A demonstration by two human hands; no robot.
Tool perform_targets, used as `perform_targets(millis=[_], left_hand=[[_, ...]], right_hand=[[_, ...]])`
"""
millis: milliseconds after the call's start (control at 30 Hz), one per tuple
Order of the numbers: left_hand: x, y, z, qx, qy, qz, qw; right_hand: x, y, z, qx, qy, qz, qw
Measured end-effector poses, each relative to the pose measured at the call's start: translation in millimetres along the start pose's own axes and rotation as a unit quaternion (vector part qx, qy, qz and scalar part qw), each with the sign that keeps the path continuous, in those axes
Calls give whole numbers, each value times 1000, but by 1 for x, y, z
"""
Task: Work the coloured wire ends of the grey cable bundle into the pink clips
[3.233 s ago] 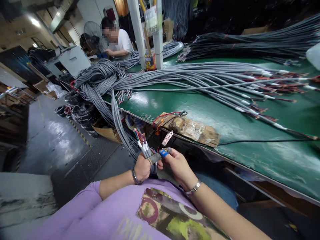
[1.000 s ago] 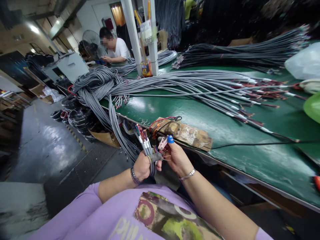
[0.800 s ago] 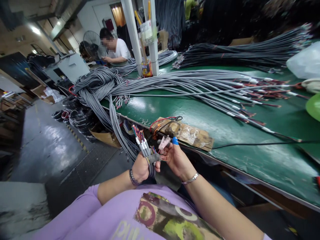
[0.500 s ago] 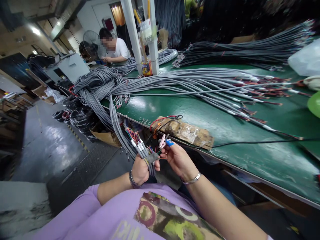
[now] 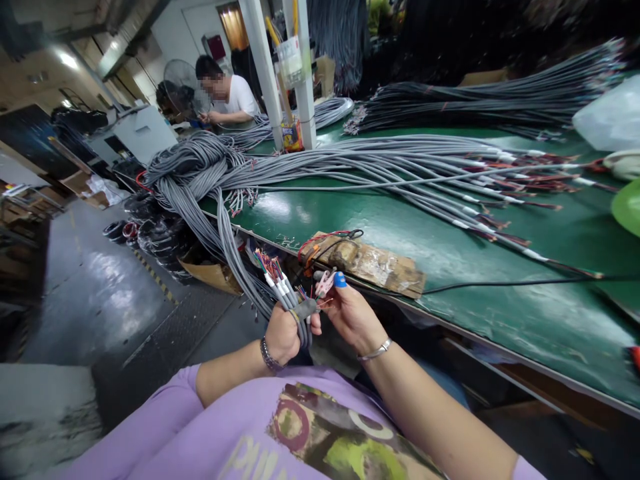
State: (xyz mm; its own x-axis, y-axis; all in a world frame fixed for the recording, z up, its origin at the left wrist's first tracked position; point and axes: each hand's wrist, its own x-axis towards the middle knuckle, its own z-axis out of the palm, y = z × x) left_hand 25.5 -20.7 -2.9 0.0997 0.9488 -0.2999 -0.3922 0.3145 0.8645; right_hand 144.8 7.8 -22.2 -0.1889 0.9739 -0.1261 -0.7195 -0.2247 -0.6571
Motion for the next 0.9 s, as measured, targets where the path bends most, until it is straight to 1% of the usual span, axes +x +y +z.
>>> perform_targets(millis=[133,267,367,433,533,633,700,800,900], left_hand=[[0,-1,0,10,0,-1,1000],[1,-1,0,13,3,-4,1000],[0,-1,-1,13,0,-3,1000],[-2,-1,-2,12,0,3,1000],[-5,0,-4,14,2,5,1000],[-10,-1,-7,34,-5,11,999],[-12,-3,-9,56,-14,19,998],[-13,-7,-12,85,-26,22,996],[-14,-9,-14,107,-39,22,993]], right_hand=[[4,3,-4,3,29,-5,1000],[5,4,-4,-10,39,-2,999],[2,3,-2,0,48,0,999],[-2,1,-1,12,49,18,999],[-10,-4,-4,4,27,71,997],[-18,-13,-8,-54,-6,135,989],[-23,-21,-9,-103,-17,163,981],[-27,-32,-8,-183,-26,167,969],[-27,-37,-6,-272,-52,139,951]])
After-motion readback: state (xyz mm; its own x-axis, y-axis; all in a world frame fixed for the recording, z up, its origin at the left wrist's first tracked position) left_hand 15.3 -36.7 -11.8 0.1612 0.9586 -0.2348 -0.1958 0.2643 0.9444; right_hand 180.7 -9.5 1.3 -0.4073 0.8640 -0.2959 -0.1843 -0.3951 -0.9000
